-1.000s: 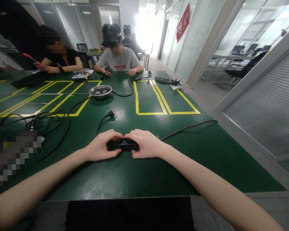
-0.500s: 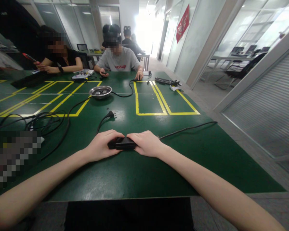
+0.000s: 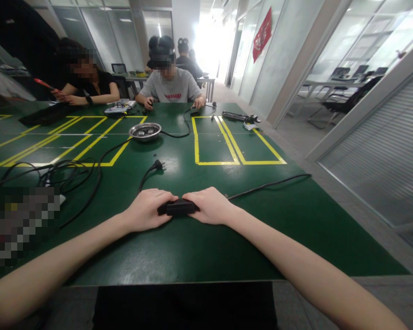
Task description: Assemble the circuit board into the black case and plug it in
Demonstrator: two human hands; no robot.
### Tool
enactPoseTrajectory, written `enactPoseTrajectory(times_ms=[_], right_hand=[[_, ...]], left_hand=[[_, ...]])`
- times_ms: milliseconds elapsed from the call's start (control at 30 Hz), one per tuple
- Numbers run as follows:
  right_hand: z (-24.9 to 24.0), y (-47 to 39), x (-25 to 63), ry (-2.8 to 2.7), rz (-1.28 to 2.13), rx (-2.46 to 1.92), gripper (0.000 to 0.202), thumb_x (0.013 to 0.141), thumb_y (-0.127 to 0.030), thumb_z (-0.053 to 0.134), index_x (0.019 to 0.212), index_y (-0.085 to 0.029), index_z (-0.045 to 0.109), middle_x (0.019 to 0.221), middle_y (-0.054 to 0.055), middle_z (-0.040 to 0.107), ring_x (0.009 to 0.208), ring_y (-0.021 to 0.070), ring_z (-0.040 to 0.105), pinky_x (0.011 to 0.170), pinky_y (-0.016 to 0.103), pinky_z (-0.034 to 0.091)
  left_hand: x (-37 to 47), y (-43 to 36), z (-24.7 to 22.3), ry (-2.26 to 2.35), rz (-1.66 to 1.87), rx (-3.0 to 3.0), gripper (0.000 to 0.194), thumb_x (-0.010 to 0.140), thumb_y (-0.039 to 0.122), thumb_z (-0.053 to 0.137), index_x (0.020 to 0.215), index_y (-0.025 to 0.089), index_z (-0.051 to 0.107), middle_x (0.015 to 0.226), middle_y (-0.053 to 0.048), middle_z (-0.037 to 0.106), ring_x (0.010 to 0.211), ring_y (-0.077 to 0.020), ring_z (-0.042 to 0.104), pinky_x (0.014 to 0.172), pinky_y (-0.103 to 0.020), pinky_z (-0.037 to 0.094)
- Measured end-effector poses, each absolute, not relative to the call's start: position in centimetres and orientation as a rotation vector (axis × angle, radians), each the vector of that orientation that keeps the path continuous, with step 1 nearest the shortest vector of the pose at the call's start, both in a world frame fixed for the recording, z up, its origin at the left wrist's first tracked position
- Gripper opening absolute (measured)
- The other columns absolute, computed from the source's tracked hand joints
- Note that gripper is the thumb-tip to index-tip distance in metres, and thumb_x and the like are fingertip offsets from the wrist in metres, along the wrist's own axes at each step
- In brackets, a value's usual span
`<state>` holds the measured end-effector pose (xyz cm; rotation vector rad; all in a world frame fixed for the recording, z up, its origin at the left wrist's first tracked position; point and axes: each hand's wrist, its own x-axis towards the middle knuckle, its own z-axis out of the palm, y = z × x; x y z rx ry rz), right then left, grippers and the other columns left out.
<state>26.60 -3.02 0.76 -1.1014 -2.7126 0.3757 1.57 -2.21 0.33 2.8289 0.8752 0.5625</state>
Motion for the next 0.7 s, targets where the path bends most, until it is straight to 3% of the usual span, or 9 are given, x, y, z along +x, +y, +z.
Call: enactPoseTrajectory(times_ms=[133, 267, 433, 700], right_hand=[[1.04, -3.26, 26.60, -2.718, 0.393, -1.082, 0.018, 0.096, -0.031, 0.063, 0.107, -0.020, 0.072, 0.097, 0.006, 0.080, 0.086, 0.0233, 0.075, 0.071, 0.029, 0.045], [1.01, -3.30, 26.68, -2.682, 0.334, -1.108, 0.024, 0.096, -0.038, 0.066, 0.110, -0.020, 0.070, 0.094, 0.006, 0.078, 0.084, 0.0235, 0.075, 0.070, 0.029, 0.045], [0.69, -3.19, 26.71, -2.698, 0.165, -0.950, 0.033, 0.099, -0.042, 0.063, 0.120, -0.016, 0.067, 0.101, 0.009, 0.074, 0.087, 0.0218, 0.072, 0.071, 0.029, 0.045], [0.67, -3.53, 26.59, -2.761, -0.014, -0.963, 0.031, 0.099, -0.044, 0.061, 0.110, -0.015, 0.070, 0.090, 0.009, 0.074, 0.080, 0.0215, 0.069, 0.069, 0.030, 0.043]], left_hand=[[1.64, -2.13, 0.43, 0.766, 0.552, 2.869, 0.026, 0.097, 0.037, 0.059, 0.115, 0.019, 0.064, 0.095, -0.006, 0.076, 0.083, -0.0217, 0.073, 0.077, -0.032, 0.051], [1.61, -2.03, 0.36, 0.744, 0.517, 2.984, 0.037, 0.105, 0.045, 0.050, 0.122, 0.016, 0.064, 0.096, -0.009, 0.076, 0.084, -0.0227, 0.072, 0.076, -0.034, 0.050], [1.47, -2.05, 0.42, 0.772, 0.493, 2.987, 0.036, 0.105, 0.045, 0.050, 0.121, 0.016, 0.065, 0.095, -0.008, 0.076, 0.084, -0.0225, 0.072, 0.075, -0.033, 0.049], [1.79, -2.25, 0.62, 0.766, 0.489, 3.053, 0.043, 0.105, 0.053, 0.050, 0.120, 0.016, 0.066, 0.092, -0.008, 0.075, 0.083, -0.0227, 0.070, 0.074, -0.033, 0.046]])
